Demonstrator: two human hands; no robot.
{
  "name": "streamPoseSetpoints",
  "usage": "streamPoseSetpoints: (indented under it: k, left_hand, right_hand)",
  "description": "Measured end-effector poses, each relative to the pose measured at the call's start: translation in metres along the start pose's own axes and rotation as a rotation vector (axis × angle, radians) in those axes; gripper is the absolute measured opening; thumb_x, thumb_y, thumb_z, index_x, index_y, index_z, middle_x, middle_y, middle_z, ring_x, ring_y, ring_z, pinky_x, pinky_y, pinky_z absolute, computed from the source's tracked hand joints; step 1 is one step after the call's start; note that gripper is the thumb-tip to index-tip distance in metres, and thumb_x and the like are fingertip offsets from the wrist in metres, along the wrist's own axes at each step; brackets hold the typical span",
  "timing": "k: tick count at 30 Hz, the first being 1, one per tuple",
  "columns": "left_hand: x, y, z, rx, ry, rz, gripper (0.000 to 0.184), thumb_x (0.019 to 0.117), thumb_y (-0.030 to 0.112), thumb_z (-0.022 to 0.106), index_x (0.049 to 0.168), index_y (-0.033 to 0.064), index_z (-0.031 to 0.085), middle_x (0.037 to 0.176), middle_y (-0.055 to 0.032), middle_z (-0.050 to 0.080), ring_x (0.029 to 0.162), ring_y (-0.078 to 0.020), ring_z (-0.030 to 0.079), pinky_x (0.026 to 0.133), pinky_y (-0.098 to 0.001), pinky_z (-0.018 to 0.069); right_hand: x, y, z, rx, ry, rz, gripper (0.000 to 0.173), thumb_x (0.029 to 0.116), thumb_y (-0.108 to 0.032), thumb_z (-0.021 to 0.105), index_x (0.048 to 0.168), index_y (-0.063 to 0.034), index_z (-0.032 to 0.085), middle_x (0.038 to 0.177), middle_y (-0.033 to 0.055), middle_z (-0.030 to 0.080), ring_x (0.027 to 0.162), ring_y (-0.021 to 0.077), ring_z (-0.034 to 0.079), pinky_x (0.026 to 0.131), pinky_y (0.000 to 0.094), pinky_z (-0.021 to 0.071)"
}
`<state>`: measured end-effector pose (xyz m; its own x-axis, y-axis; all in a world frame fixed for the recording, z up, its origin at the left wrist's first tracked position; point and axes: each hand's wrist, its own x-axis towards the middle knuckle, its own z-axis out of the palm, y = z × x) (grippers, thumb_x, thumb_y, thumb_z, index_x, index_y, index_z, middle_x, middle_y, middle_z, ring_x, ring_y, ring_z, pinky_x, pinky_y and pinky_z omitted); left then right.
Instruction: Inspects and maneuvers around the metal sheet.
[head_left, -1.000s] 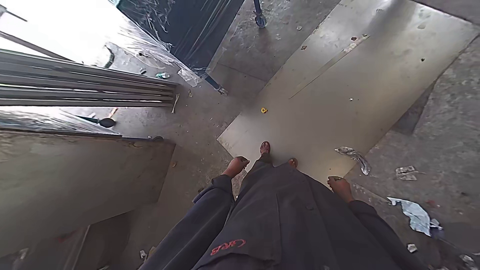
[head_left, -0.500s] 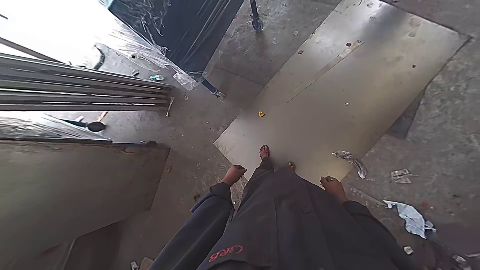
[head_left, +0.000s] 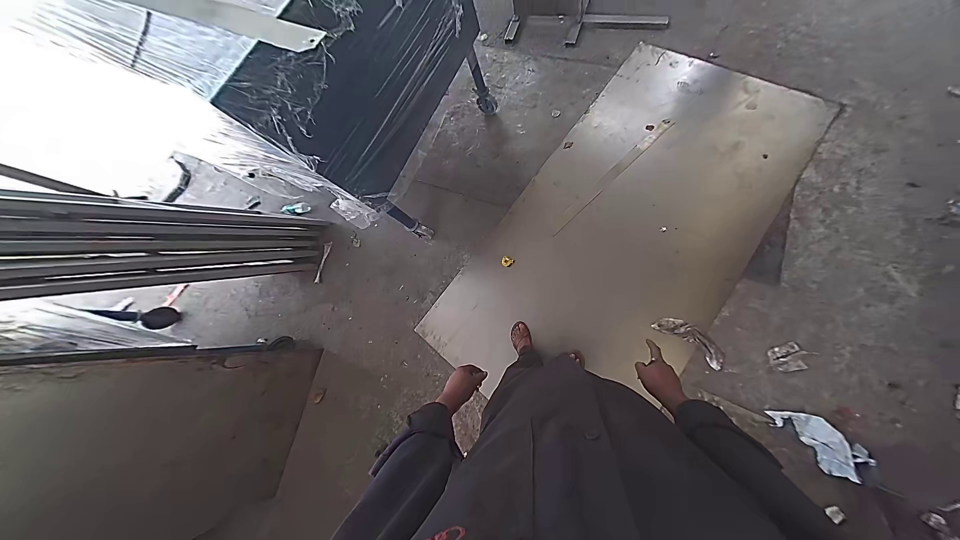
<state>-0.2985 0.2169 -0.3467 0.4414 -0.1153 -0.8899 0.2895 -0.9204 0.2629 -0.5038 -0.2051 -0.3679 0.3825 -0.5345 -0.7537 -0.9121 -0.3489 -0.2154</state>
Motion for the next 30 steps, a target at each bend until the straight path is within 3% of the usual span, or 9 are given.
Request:
streamPoseSetpoints:
  k: [2,5,14,18,22,26,30]
  left_hand:
    - [-0.001,0.009,-0.001,0.033,-0.008,0.018,0.041,0.1076,0.036,0.054,0.126,0.0019,0.067,0.113,-0.0166,0.072,0.101,-0.0275,0.070,0.095,-0.0488,0.0534]
    - [-0.002,0.020,-0.004,0.081,-0.017,0.059,0.039,0.1075,0.034,0.055,0.125,0.0011,0.068,0.112,-0.0176,0.072,0.102,-0.0276,0.070,0.098,-0.0487,0.0528]
    - [0.005,0.045,-0.018,0.143,0.019,0.158,0.038,0.1075,0.033,0.056,0.122,0.0005,0.070,0.111,-0.0171,0.073,0.103,-0.0282,0.071,0.099,-0.0491,0.0524]
    - [0.002,0.051,-0.023,0.126,0.040,0.169,0.036,0.1074,0.030,0.057,0.120,-0.0002,0.070,0.109,-0.0175,0.073,0.100,-0.0280,0.071,0.098,-0.0484,0.0523]
    - [-0.003,0.043,-0.022,0.113,0.037,0.146,0.036,0.1076,0.030,0.057,0.120,-0.0007,0.070,0.110,-0.0180,0.073,0.101,-0.0286,0.070,0.099,-0.0487,0.0520]
    - [0.014,0.012,-0.018,0.096,0.033,0.133,0.037,0.1068,0.031,0.058,0.120,-0.0005,0.070,0.109,-0.0182,0.074,0.101,-0.0296,0.071,0.098,-0.0501,0.0534]
    - [0.016,-0.007,-0.019,0.074,0.038,0.072,0.037,0.1060,0.032,0.060,0.120,-0.0003,0.071,0.109,-0.0182,0.074,0.101,-0.0295,0.072,0.097,-0.0501,0.0540]
  right_hand:
    - [-0.002,0.003,-0.002,-0.020,-0.021,-0.003,0.078,0.1000,-0.030,0.053,0.167,-0.0293,0.012,0.109,0.0196,0.073,0.100,0.0384,0.072,0.086,0.0584,0.0555]
    - [-0.005,0.012,-0.004,-0.051,-0.056,-0.062,0.072,0.1005,-0.029,0.052,0.165,-0.0339,0.020,0.110,0.0206,0.073,0.102,0.0394,0.071,0.088,0.0598,0.0546]
    - [-0.002,0.021,-0.021,0.157,0.020,-0.034,0.074,0.1015,-0.027,0.053,0.166,-0.0299,0.018,0.107,0.0215,0.073,0.098,0.0382,0.072,0.088,0.0583,0.0546]
    - [-0.008,0.012,-0.038,0.210,0.149,-0.048,0.073,0.1028,-0.026,0.052,0.167,-0.0279,0.017,0.107,0.0226,0.072,0.097,0.0392,0.071,0.088,0.0590,0.0539]
    - [-0.015,-0.003,-0.054,0.268,0.391,-0.148,0.074,0.1017,-0.023,0.052,0.167,-0.0245,0.017,0.103,0.0213,0.071,0.092,0.0375,0.070,0.086,0.0578,0.0539]
    - [-0.008,-0.004,-0.056,0.285,0.277,0.013,0.081,0.1031,-0.028,0.053,0.168,-0.0190,0.005,0.119,0.0247,0.070,0.107,0.0400,0.070,0.095,0.0571,0.0541]
    - [-0.004,0.003,-0.030,0.304,0.162,0.082,0.088,0.1005,-0.033,0.056,0.167,-0.0139,0.001,0.113,0.0222,0.071,0.104,0.0369,0.071,0.094,0.0548,0.0547]
